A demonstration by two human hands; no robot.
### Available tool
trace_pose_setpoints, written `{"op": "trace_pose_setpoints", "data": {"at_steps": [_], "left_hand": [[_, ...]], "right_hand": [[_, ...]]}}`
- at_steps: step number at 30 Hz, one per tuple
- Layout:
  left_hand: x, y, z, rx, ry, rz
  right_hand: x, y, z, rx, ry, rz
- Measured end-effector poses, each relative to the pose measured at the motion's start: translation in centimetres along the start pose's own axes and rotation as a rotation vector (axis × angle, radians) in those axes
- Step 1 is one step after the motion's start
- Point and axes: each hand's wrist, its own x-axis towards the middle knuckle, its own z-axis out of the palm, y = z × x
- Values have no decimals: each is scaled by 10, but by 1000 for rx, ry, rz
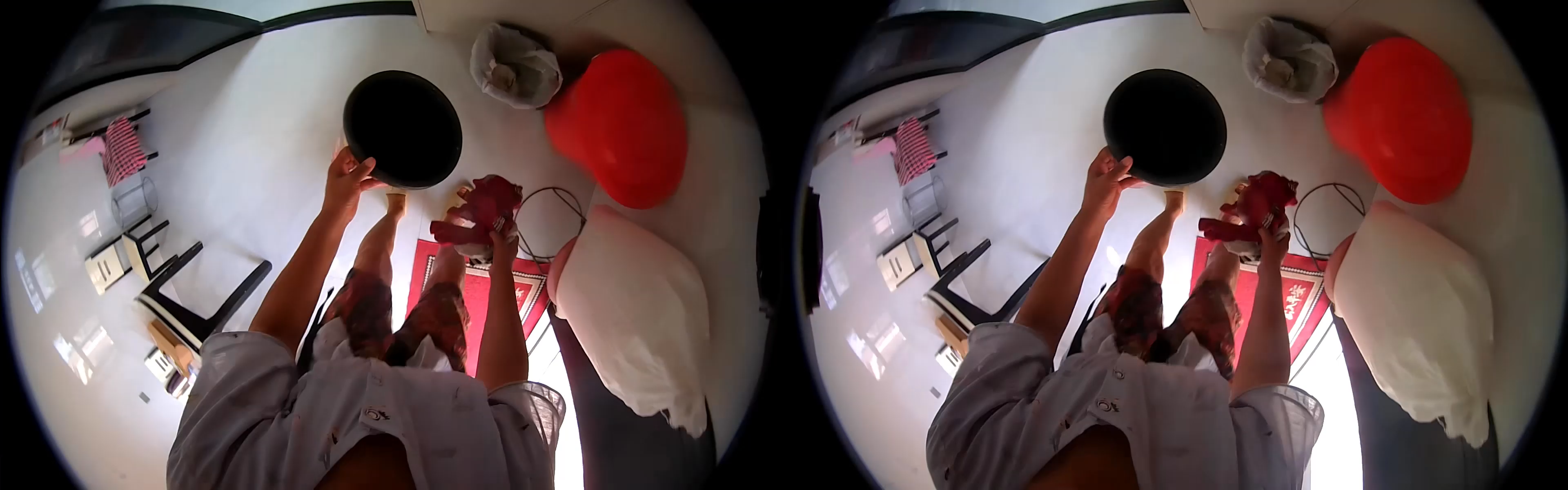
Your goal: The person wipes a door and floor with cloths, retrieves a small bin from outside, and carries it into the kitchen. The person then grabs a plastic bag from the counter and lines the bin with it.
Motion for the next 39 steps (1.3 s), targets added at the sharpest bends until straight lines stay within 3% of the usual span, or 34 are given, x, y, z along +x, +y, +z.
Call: {"op": "trace_pose_setpoints", "data": {"at_steps": [1, 6, 9, 12, 14, 16, 18, 20, 23, 26, 32, 39], "left_hand": [[17, -12, -2, -34, 15, 13], [83, -66, -38, -25, 84, -70], [101, -82, -53, -33, 66, -96], [115, -92, -63, -5, 65, -98], [123, -92, -66, 0, 67, -80], [126, -91, -68, -6, 66, -56], [129, -84, -62, -2, 50, -31], [130, -76, -56, 13, 43, -11], [130, -65, -52, 41, 40, 21], [130, -55, -48, 33, 28, 57], [129, -45, -45, 49, 43, 53], [125, -56, -48, 39, 61, 46]], "right_hand": [[32, 15, 8, -226, 52, 10], [162, 124, 59, -498, 198, 30], [183, 116, 110, -706, 192, 81], [212, 115, 133, -838, 90, -97], [236, 83, 158, -894, 195, -254], [270, 40, 179, -190, 119, -260], [269, -55, 205, 229, 122, 48], [304, -89, 207, 454, 30, 123], [364, -80, 211, 561, 68, 210], [375, -71, 219, 418, 5, 25], [328, -84, 248, 432, 177, 256], [402, -48, 218, 546, 199, 368]]}}
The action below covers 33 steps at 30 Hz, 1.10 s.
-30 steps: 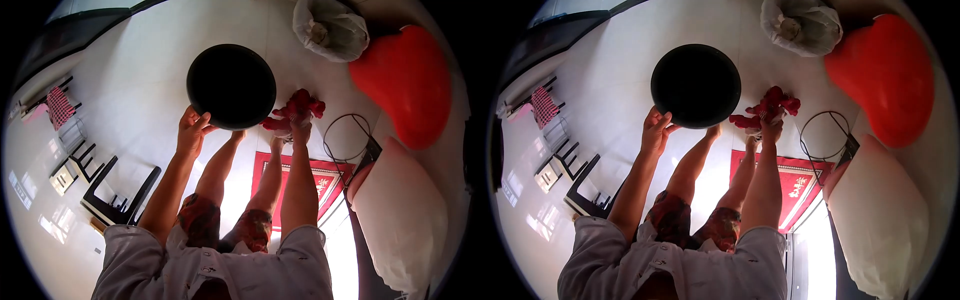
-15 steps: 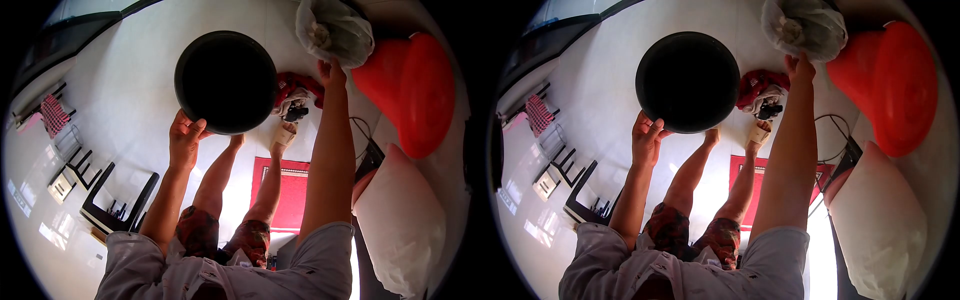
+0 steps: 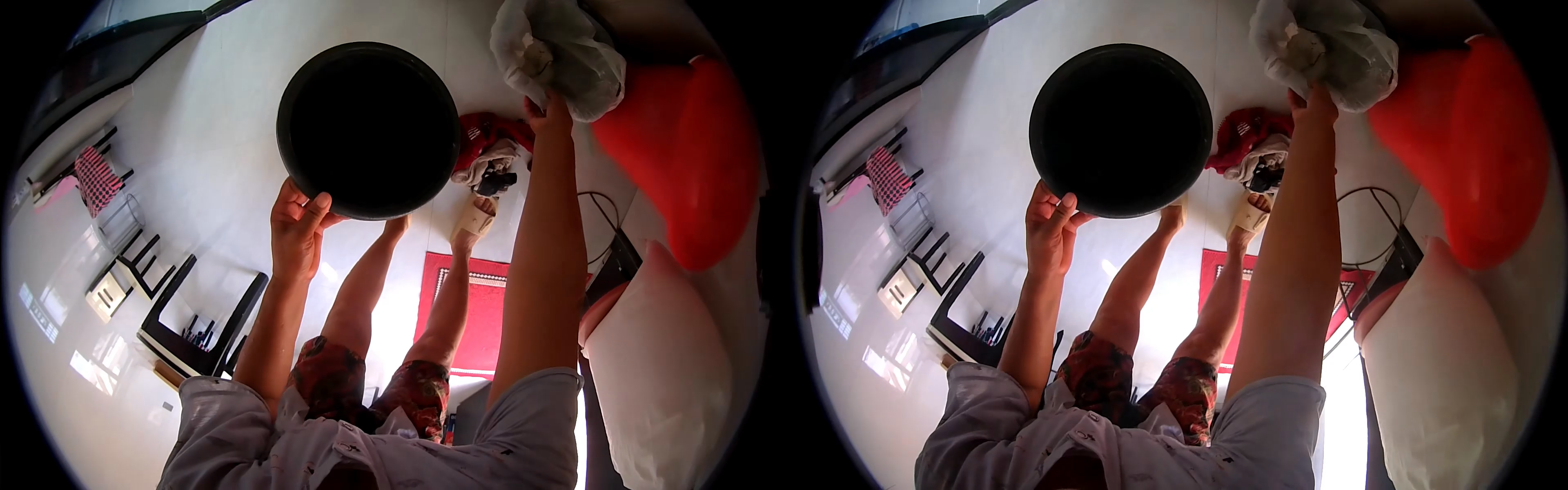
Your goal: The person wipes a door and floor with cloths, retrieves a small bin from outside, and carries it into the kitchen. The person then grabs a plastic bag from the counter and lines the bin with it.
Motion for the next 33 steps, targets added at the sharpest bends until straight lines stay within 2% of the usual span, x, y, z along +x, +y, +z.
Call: {"op": "trace_pose_setpoints", "data": {"at_steps": [2, 6, 9, 10, 13, 15, 17, 19, 20, 23, 24, 27, 29, 31, 33], "left_hand": [[-3, 0, 0, 0, 29, -7], [-20, 12, 5, -12, 128, -20], [-36, 20, 9, 18, 162, -35], [-40, 23, 10, 40, 168, -37], [-49, 28, 26, 98, 186, -31], [-49, 27, 40, 139, 232, -53], [-45, 27, 52, 169, 239, -69], [-37, 29, 65, 138, 242, -82], [-33, 35, 73, 185, 244, -79], [-23, 33, 86, 224, 216, -71], [-21, 35, 93, 329, 220, -84], [-17, 54, 111, 465, 116, -59], [-19, 60, 115, 476, 67, 47], [-25, 67, 107, 461, 69, 217], [-17, 74, 70, 971, 250, 488]], "right_hand": [[-8, 14, -6, -33, -20, -38], [-91, 81, -29, -125, -59, -138], [-140, 116, -57, -132, -194, -134], [-133, 128, -75, -126, -264, -37], [-199, 112, -93, -397, -181, 59], [-269, 110, -96, -762, -6, -601], [-327, 90, -96, -890, -431, -835], [-373, 64, -77, -1165, -869, -962], [-381, 63, -72, -1290, -972, -958], [-358, 94, -78, -1142, -822, -1077], [-355, 95, -73, -1066, -781, -993], [-329, 94, -73, -962, -824, -1064], [-313, 80, -70, -991, -707, -1099], [-279, 78, -77, -844, -634, -835], [-260, 57, -80, -716, -722, -667]]}}
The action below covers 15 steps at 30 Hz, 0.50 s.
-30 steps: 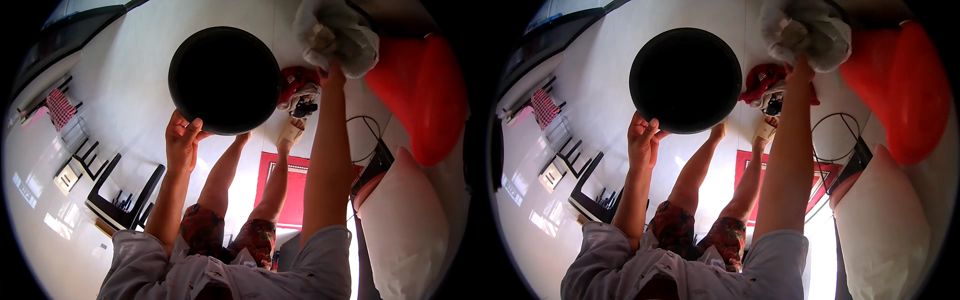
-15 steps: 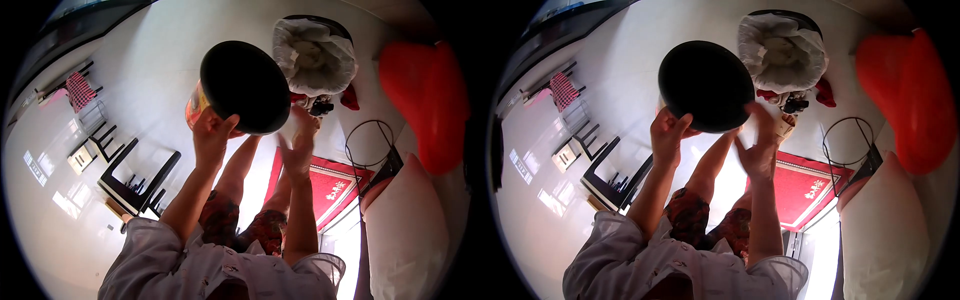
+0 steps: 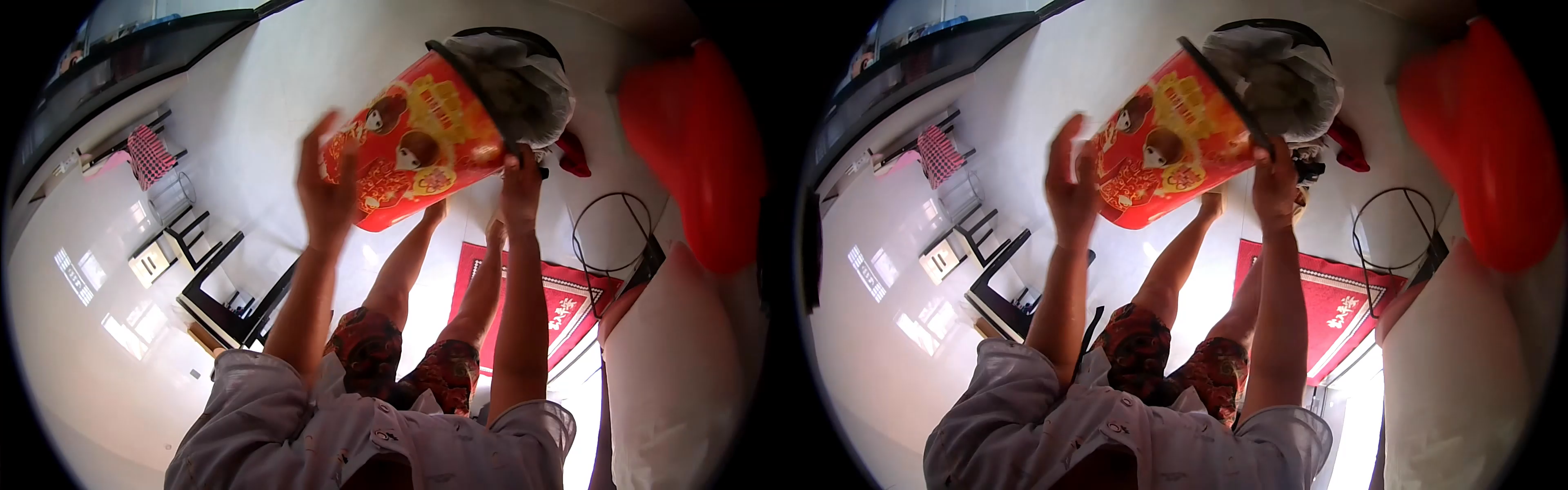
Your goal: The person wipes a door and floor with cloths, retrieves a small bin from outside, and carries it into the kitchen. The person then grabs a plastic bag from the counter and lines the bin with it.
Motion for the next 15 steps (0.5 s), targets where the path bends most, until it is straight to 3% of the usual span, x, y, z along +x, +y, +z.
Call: {"op": "trace_pose_setpoints", "data": {"at_steps": [2, 4, 5, 6, 9, 11, 13, 15], "left_hand": [[15, -46, -20, 153, 115, -5], [31, -76, -33, 36, 134, -300], [37, -84, -31, -179, 133, -478], [40, -90, -27, -276, 112, -503], [47, -102, -9, -512, 16, -538], [50, -90, 15, -652, -21, -504], [47, -46, 35, -869, -182, -627], [46, -45, 39, -847, -228, -537]], "right_hand": [[13, 3, -16, -20, 103, 14], [27, -6, -31, 70, 102, -46], [32, 3, -41, 230, 109, 73], [35, 13, -46, 392, 114, 191], [57, 25, -49, 744, 88, 114], [68, 28, -49, 761, 104, 114], [74, 28, -51, 762, 146, 134], [78, 26, -52, 748, 214, 174]]}}
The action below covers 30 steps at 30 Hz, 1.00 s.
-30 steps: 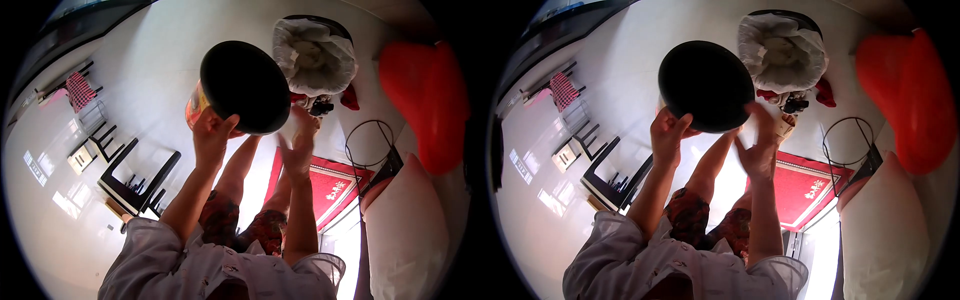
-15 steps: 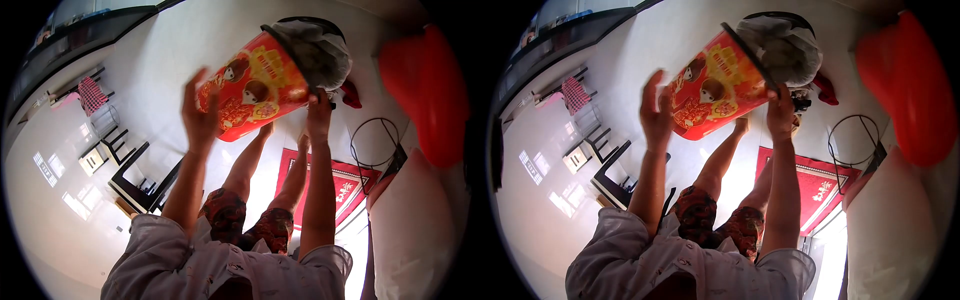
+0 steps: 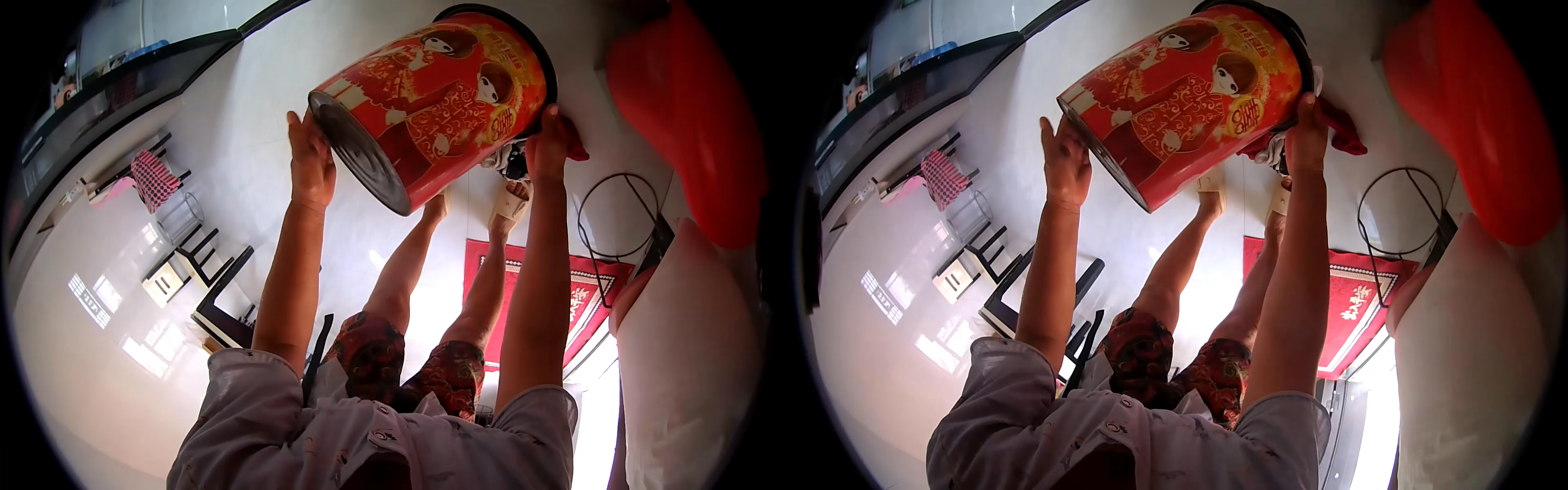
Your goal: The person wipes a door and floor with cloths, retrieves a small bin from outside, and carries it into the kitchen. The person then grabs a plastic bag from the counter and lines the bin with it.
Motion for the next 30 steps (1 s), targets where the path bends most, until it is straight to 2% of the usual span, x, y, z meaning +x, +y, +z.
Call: {"op": "trace_pose_setpoints", "data": {"at_steps": [1, 3, 4, 7, 8, 11, 13, 14, 15, 16, 17, 18, 21, 22, 24, 27, 29, 30], "left_hand": [[1, -1, -5, -24, -41, 10], [1, -6, -14, 91, 208, 119], [-2, 1, -13, 90, 260, 142], [-7, 1, -8, 118, 285, 163], [-16, 4, 3, 49, 73, 158], [-16, -1, -10, 350, -157, 289], [-16, 12, -17, 284, 158, 227], [-14, 20, -13, 272, 240, 236], [-10, 12, -14, 235, 145, 193], [-7, -2, -16, 198, 49, 150], [-5, -9, -11, 160, -46, 107], [-13, -13, -10, 152, 0, 55], [-11, -8, -45, 136, 0, 14], [-15, -3, -50, 122, -6, -12], [-24, -5, -51, 136, 135, -22], [-46, -17, -74, 196, 314, -45], [-67, -17, -85, 267, 348, -59], [-77, -23, -94, 314, 376, -69]], "right_hand": [[1, -1, -1, 2, -26, -10], [2, -2, -3, 5, -77, -29], [2, -2, -3, -6, -65, -22], [1, 2, -4, -59, -29, -17], [2, 7, -5, -91, -17, -27], [-3, -4, 3, -85, 8, -70], [-8, -15, 8, -135, 25, -120], [-10, -17, 9, -204, 35, -153], [-10, -18, 8, -272, 45, -186], [-10, -6, 0, -599, 44, -313], [-10, 1, -2, -616, 59, -263], [-10, 7, -4, -633, 74, -212], [-23, -1, 10, -567, -1, -277], [-29, -5, 17, -630, -28, -270], [-46, -12, 34, -756, -82, -255], [-84, 11, 41, -726, -133, -257], [-108, 7, 57, -1110, -266, -470], [-121, 5, 67, -1124, -350, -517]]}}
